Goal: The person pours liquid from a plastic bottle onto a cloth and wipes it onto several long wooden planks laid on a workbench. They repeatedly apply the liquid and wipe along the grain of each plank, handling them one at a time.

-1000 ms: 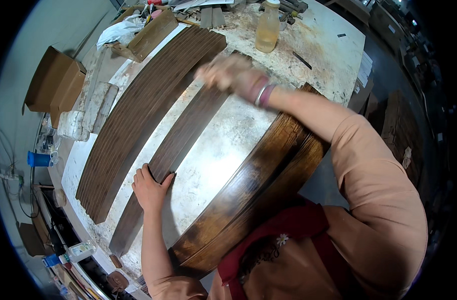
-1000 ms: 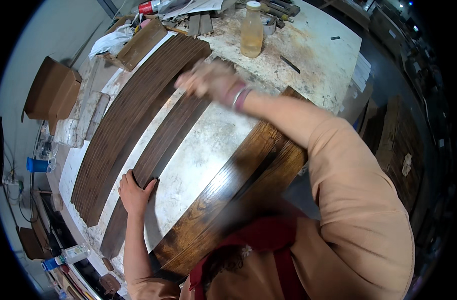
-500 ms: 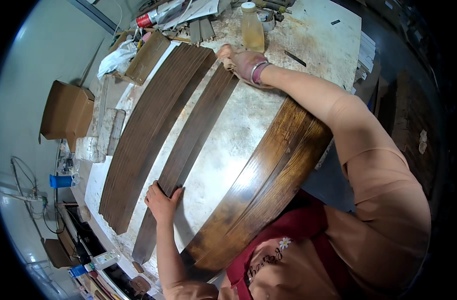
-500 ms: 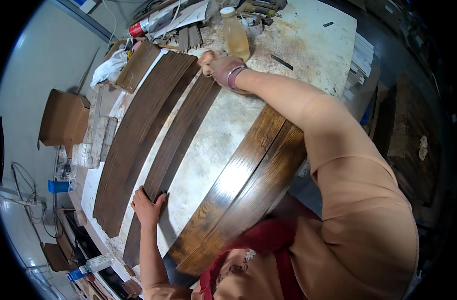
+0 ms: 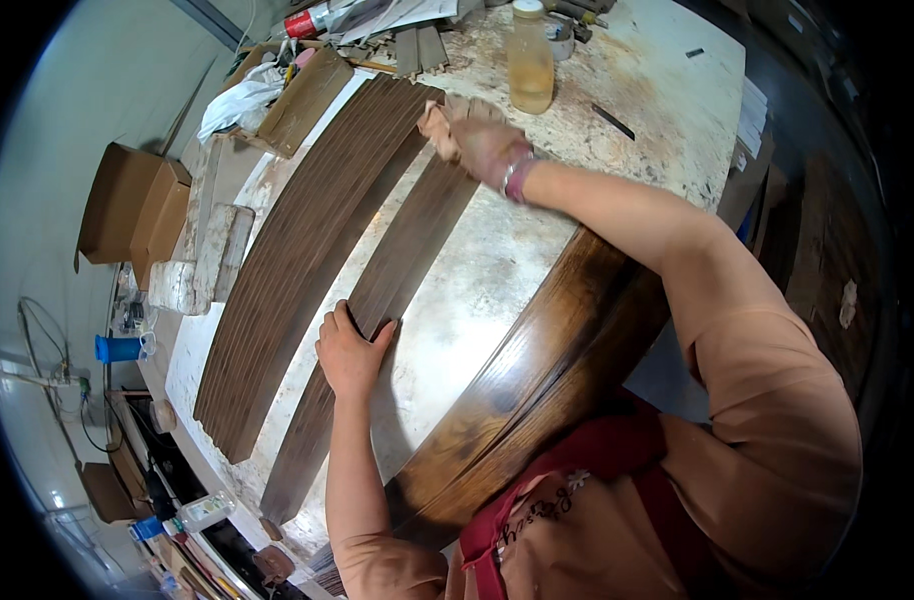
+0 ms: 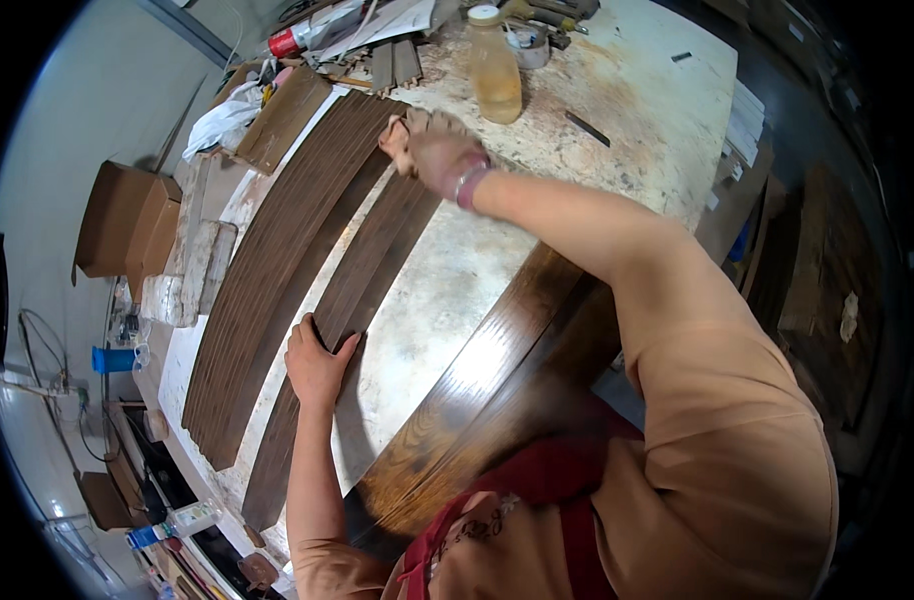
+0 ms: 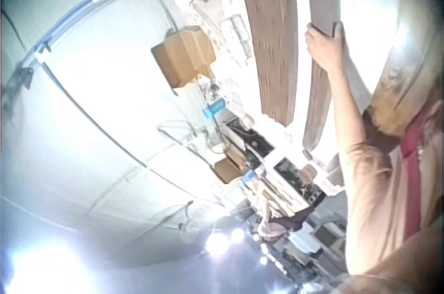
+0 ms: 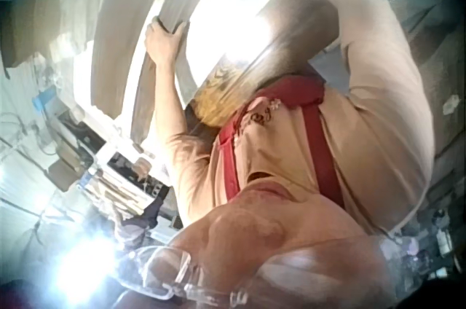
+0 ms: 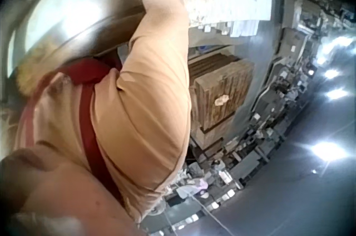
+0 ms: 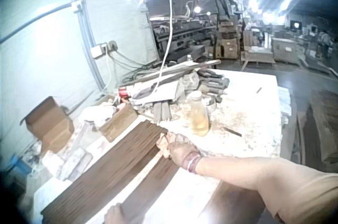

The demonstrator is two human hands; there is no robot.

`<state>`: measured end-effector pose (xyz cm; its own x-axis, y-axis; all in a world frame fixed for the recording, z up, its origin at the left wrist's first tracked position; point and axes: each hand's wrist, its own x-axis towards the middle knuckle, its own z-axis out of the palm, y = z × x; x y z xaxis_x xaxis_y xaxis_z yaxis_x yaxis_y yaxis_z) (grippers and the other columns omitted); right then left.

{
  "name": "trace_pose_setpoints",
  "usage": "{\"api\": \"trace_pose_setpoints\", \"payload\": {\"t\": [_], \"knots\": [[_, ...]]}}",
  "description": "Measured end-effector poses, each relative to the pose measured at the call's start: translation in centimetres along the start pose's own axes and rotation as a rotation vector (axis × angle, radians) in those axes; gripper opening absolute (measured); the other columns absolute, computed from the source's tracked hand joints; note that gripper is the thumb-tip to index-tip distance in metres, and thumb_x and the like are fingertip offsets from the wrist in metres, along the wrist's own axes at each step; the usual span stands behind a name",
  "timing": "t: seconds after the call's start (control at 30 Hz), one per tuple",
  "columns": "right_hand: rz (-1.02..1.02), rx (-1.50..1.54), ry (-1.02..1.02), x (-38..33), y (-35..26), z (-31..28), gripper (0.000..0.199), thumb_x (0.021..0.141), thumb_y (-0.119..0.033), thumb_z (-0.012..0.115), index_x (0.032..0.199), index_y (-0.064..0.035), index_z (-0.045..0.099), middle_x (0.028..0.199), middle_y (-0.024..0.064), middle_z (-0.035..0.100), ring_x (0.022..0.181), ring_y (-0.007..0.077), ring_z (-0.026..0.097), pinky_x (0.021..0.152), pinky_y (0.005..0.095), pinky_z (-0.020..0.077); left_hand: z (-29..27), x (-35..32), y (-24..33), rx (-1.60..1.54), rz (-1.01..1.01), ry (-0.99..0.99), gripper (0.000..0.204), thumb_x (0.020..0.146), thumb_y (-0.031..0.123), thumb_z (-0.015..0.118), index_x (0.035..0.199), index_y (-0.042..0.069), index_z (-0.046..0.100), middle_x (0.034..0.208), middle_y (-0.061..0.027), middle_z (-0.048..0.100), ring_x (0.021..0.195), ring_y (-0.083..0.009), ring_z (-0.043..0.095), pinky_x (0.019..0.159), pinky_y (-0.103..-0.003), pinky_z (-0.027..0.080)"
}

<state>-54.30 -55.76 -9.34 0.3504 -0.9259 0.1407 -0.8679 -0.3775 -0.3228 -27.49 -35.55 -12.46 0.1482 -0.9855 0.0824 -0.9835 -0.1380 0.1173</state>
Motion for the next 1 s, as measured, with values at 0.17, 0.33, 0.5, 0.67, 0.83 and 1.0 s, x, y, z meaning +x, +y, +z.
{"api": "trace_pose_setpoints", "payload": {"t": [0.17, 0.33, 0.5, 0.67, 0.83, 1.0], "knots": [[-0.091, 0.160, -0.044, -0.2, 3.3, 2.9, 0.025, 0.086, -0.014, 0.057, 0.107, -0.0020, 0.062, 0.110, 0.0210, 0.065, 0.107, 0.0317, 0.063, 0.092, 0.0391, 0.0499, 0.1, -0.1, -1.3, 0.004, 0.061, 0.021, 0.078, 0.070, 0.047, 0.080, 0.126, 0.001, 0.053, 0.110, -0.0139, 0.059, 0.103, -0.0304, 0.057, 0.086, -0.042, 0.045], [0.012, -0.143, 0.331, 1.5, 13.9, 4.9, 0.040, 0.092, -0.028, 0.057, 0.122, -0.0029, 0.050, 0.114, 0.0255, 0.062, 0.101, 0.0351, 0.065, 0.086, 0.0440, 0.0518, 0.3, 1.8, -0.3, 0.025, 0.116, 0.045, 0.077, 0.070, 0.047, 0.080, 0.124, 0.001, 0.053, 0.107, -0.0137, 0.059, 0.101, -0.0305, 0.057, 0.084, -0.042, 0.046], [0.103, -0.150, -0.250, 1.8, 8.4, -3.0, 0.025, 0.090, -0.020, 0.055, 0.106, -0.0050, 0.067, 0.094, 0.0161, 0.070, 0.089, 0.0335, 0.068, 0.079, 0.0422, 0.0553, 0.0, 0.0, -0.7, 0.021, 0.039, -0.021, 0.079, 0.070, 0.047, 0.080, 0.127, -0.001, 0.052, 0.112, -0.0175, 0.059, 0.103, -0.0343, 0.058, 0.087, -0.043, 0.047], [-0.375, 0.036, 0.053, -0.7, -0.1, -2.3, 0.031, 0.087, -0.018, 0.057, 0.112, -0.0004, 0.060, 0.104, 0.0170, 0.061, 0.102, 0.0257, 0.059, 0.086, 0.0350, 0.0539, 0.1, -0.2, -1.1, 0.042, 0.037, -0.005, 0.078, 0.069, 0.045, 0.081, 0.126, -0.001, 0.052, 0.111, -0.0171, 0.059, 0.102, -0.0341, 0.059, 0.087, -0.043, 0.047], [-0.724, 0.038, 0.350, 4.0, 7.7, 3.2, 0.030, 0.080, 0.001, 0.061, 0.110, -0.0022, 0.062, 0.106, 0.0148, 0.062, 0.094, 0.0249, 0.062, 0.085, 0.0321, 0.0546, 0.8, 0.4, -0.7, 0.020, 0.070, 0.037, 0.079, 0.069, 0.047, 0.081, 0.126, 0.000, 0.053, 0.108, -0.0151, 0.059, 0.101, -0.0316, 0.058, 0.085, -0.042, 0.047], [0.145, 0.258, -0.147, 2.4, 3.5, -2.3, 0.027, 0.086, -0.004, 0.056, 0.112, -0.0051, 0.063, 0.102, 0.0141, 0.066, 0.089, 0.0216, 0.065, 0.080, 0.0341, 0.0558, 0.5, -0.2, -0.6, 0.027, -0.012, 0.047, 0.076, 0.070, 0.044, 0.081, 0.126, 0.000, 0.053, 0.110, -0.0166, 0.060, 0.102, -0.0344, 0.059, 0.086, -0.043, 0.048]]}}
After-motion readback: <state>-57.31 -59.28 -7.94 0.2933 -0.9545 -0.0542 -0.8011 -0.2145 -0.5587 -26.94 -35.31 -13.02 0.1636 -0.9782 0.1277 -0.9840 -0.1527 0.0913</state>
